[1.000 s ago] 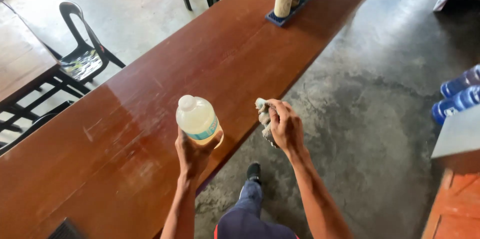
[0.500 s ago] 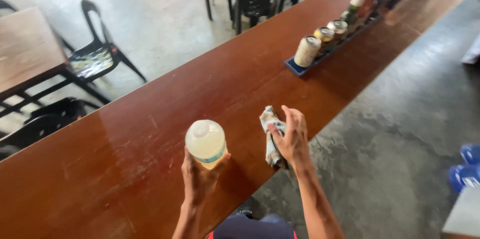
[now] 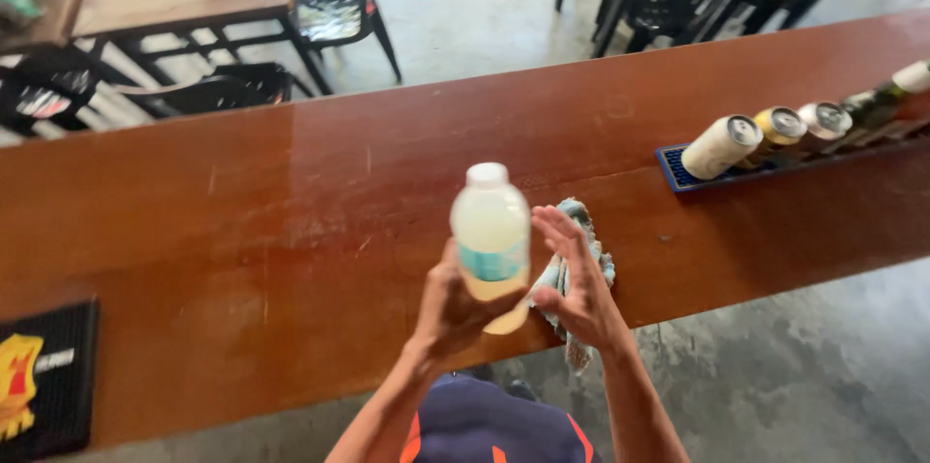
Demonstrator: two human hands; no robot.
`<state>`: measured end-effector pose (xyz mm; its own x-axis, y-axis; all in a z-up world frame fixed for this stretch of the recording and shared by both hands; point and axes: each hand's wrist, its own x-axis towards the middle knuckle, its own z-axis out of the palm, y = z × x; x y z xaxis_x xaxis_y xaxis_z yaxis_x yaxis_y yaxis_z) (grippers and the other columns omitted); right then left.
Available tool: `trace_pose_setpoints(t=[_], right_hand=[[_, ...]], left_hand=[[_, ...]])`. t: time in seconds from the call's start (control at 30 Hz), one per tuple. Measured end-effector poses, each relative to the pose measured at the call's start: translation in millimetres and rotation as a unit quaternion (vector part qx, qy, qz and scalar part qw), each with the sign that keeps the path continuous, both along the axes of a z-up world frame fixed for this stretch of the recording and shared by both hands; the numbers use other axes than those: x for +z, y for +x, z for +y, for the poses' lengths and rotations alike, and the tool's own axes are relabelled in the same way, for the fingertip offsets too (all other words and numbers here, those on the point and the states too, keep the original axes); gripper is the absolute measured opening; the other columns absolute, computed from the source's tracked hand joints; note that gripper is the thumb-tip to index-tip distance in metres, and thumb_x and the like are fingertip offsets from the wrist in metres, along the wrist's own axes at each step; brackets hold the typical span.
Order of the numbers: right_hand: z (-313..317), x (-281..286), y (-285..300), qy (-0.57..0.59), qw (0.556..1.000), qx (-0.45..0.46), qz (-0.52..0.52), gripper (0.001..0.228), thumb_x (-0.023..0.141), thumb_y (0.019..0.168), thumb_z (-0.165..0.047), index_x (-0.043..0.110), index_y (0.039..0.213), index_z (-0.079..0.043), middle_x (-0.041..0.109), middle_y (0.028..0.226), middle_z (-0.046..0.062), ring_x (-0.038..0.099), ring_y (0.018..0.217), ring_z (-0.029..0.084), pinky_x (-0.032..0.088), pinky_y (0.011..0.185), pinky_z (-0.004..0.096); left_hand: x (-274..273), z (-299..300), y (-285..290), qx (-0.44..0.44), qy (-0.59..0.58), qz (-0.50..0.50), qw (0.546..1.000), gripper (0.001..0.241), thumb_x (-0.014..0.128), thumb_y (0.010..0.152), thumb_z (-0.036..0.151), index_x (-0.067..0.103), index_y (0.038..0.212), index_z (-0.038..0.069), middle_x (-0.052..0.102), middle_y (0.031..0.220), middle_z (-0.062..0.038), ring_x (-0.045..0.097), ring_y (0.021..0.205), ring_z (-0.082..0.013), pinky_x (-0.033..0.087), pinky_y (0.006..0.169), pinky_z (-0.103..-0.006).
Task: Wiping a wooden bar counter with a cloth and cleaning solution, followed by organizing bottles and cans on the counter.
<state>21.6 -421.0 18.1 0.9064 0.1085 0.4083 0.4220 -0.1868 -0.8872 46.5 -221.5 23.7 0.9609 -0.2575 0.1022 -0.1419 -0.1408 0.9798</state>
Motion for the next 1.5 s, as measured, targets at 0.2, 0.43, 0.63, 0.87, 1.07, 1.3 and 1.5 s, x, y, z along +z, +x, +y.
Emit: trace_pose_setpoints(t=[0.2,0.43,0.63,0.87,1.07,1.3,1.5], right_hand=[[-16.1,16.6,5.1,0.013,0.995,-0.060,0.077,0.083,0.084,0.085,-0.034,0.040,0.148,-0.003,0.063,0.128,0.006,0.059,0.119,0.013,0.051,0.100,0.031],[-74.9,-18.3,30.4,0.062,0.966,-0.049,0.247,0.064,0.078,0.086,-0.040,0.053,0.134,-0.004,0.069,0.113,0.005,0.065,0.103,0.012,0.055,0.087,0.033],[-115.2,-24.4,50.8,-0.010,0.957,0.068,0.281,0.070,0.077,0.087,-0.048,0.059,0.133,0.002,0.070,0.114,0.007,0.064,0.104,0.015,0.054,0.088,0.032],[-120.5,43.2,38.5,-0.479,0.851,-0.096,0.193,0.101,0.078,0.070,-0.065,0.040,0.151,-0.017,0.071,0.118,0.023,0.066,0.112,0.045,0.053,0.093,0.052],[-116.1,53.8,44.1,-0.578,0.771,-0.115,0.240,0.097,0.078,0.071,-0.063,0.039,0.152,-0.025,0.071,0.122,0.020,0.068,0.112,0.043,0.056,0.093,0.052],[-87.9,58.1,63.7,-0.604,0.760,-0.069,0.231,0.099,0.083,0.066,-0.054,0.037,0.152,-0.032,0.071,0.123,0.013,0.068,0.115,0.038,0.056,0.095,0.050],[-26.4,69.6,76.2,-0.629,0.745,-0.014,0.221,0.092,0.083,0.068,-0.054,0.044,0.149,-0.034,0.073,0.122,0.011,0.068,0.117,0.035,0.055,0.098,0.049]], left_hand=[[-4.8,-58.9,-19.5,-0.078,-0.043,-0.008,0.996,0.099,0.081,0.083,0.036,0.024,0.155,-0.002,0.067,0.132,-0.023,0.069,0.124,-0.0317,0.054,0.102,-0.0449],[-25.8,-73.0,-62.4,-0.036,0.119,-0.093,0.988,0.108,0.092,0.080,0.036,0.024,0.153,-0.006,0.039,0.153,-0.026,0.045,0.144,-0.0350,0.042,0.115,-0.0456],[-53.4,-96.0,-79.0,-0.090,0.073,-0.131,0.985,0.084,0.089,0.074,0.038,0.041,0.132,0.001,0.054,0.125,-0.019,0.057,0.116,-0.0322,0.050,0.097,-0.0460],[-53.4,-87.3,-13.5,0.126,0.336,-0.319,0.877,0.022,0.064,0.082,0.018,0.069,0.103,0.011,0.073,0.101,-0.010,0.065,0.087,-0.0291,0.048,0.073,-0.0464],[-39.7,-19.7,17.9,0.201,0.075,-0.136,0.967,0.019,0.061,0.097,0.026,0.064,0.096,0.007,0.072,0.086,-0.009,0.069,0.083,-0.0207,0.055,0.074,-0.0364],[-65.6,31.6,-7.4,0.133,-0.199,0.049,0.970,0.025,0.065,0.105,0.029,0.056,0.095,0.008,0.050,0.080,0.007,0.044,0.073,-0.0023,0.039,0.061,-0.0234],[-69.2,74.8,-36.2,0.175,-0.337,0.167,0.910,0.021,0.065,0.100,0.030,0.056,0.102,0.011,0.058,0.086,-0.001,0.051,0.073,-0.0092,0.041,0.060,-0.0261]])
